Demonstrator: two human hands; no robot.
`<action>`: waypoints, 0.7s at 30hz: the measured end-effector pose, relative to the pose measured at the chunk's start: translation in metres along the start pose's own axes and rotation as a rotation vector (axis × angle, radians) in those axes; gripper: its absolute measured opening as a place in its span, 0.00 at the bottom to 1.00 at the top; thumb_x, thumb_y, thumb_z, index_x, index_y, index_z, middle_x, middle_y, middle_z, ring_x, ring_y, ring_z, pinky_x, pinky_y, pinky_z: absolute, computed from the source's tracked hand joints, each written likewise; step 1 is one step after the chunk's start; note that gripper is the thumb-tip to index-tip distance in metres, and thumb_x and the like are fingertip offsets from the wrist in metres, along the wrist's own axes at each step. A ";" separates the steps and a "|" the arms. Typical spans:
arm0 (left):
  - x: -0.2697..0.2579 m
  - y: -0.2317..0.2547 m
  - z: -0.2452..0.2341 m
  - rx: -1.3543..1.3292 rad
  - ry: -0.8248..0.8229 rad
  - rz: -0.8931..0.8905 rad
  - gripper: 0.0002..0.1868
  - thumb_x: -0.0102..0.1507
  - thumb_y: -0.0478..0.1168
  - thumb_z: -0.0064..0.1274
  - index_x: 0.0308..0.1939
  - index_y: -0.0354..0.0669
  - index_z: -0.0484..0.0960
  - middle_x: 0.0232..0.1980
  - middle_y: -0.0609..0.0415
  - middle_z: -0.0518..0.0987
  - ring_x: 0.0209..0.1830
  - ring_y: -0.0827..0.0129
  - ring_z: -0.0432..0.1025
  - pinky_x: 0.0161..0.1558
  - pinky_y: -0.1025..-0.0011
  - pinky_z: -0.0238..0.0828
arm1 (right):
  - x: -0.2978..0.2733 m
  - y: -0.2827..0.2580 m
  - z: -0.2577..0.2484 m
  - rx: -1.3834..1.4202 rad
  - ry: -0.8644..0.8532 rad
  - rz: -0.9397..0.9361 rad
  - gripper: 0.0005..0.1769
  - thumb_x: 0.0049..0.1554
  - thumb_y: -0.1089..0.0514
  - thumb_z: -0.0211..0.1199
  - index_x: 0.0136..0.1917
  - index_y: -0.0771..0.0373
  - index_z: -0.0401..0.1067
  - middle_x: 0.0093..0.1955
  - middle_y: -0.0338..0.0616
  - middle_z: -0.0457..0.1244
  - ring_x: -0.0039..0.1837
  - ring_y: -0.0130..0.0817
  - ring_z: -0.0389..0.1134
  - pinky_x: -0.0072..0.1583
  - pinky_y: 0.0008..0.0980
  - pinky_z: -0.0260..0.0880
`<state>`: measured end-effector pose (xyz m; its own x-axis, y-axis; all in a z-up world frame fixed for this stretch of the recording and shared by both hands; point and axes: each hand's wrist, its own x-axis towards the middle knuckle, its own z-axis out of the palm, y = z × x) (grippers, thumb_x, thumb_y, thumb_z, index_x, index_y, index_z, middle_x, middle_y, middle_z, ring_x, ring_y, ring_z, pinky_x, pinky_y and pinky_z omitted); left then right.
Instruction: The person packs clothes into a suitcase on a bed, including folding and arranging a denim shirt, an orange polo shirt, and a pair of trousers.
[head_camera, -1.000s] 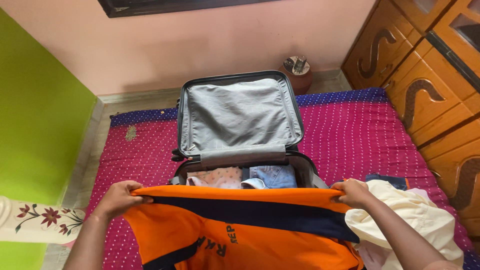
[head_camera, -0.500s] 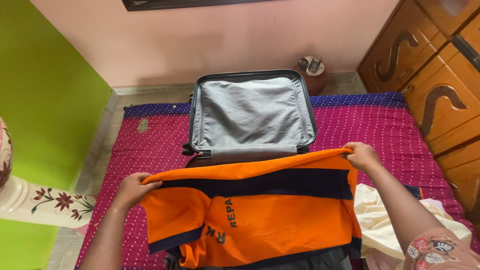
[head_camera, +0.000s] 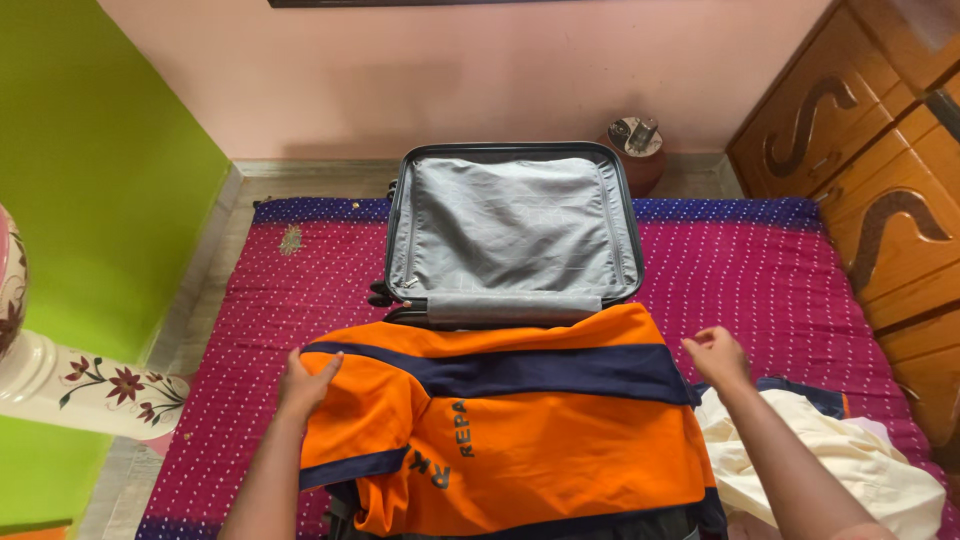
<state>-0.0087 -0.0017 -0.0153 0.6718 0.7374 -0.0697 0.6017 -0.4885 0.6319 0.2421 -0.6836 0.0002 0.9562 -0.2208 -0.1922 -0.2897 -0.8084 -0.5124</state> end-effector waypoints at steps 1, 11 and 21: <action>-0.002 -0.006 0.005 -0.099 0.004 -0.042 0.52 0.54 0.63 0.72 0.67 0.28 0.66 0.59 0.29 0.72 0.55 0.44 0.68 0.50 0.52 0.67 | -0.010 0.002 0.004 -0.037 -0.040 0.038 0.33 0.55 0.39 0.70 0.63 0.64 0.75 0.57 0.51 0.71 0.57 0.45 0.72 0.57 0.45 0.72; -0.057 -0.026 -0.036 -0.292 -0.204 -0.235 0.24 0.63 0.56 0.59 0.45 0.36 0.88 0.35 0.52 0.84 0.33 0.68 0.74 0.36 0.67 0.69 | -0.051 -0.002 0.004 0.044 -0.159 0.084 0.32 0.46 0.40 0.78 0.55 0.63 0.82 0.47 0.50 0.75 0.42 0.37 0.75 0.43 0.32 0.74; -0.095 -0.026 -0.039 -0.128 -0.174 -0.104 0.23 0.68 0.55 0.54 0.48 0.35 0.84 0.34 0.48 0.83 0.33 0.62 0.76 0.38 0.64 0.71 | -0.043 0.020 -0.031 0.148 0.048 -0.085 0.16 0.52 0.48 0.75 0.50 0.56 0.85 0.41 0.37 0.74 0.42 0.29 0.74 0.46 0.31 0.73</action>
<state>-0.1049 -0.0410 0.0048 0.6804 0.6834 -0.2644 0.6191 -0.3431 0.7064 0.1963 -0.7078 0.0243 0.9773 -0.1841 -0.1045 -0.2076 -0.7367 -0.6436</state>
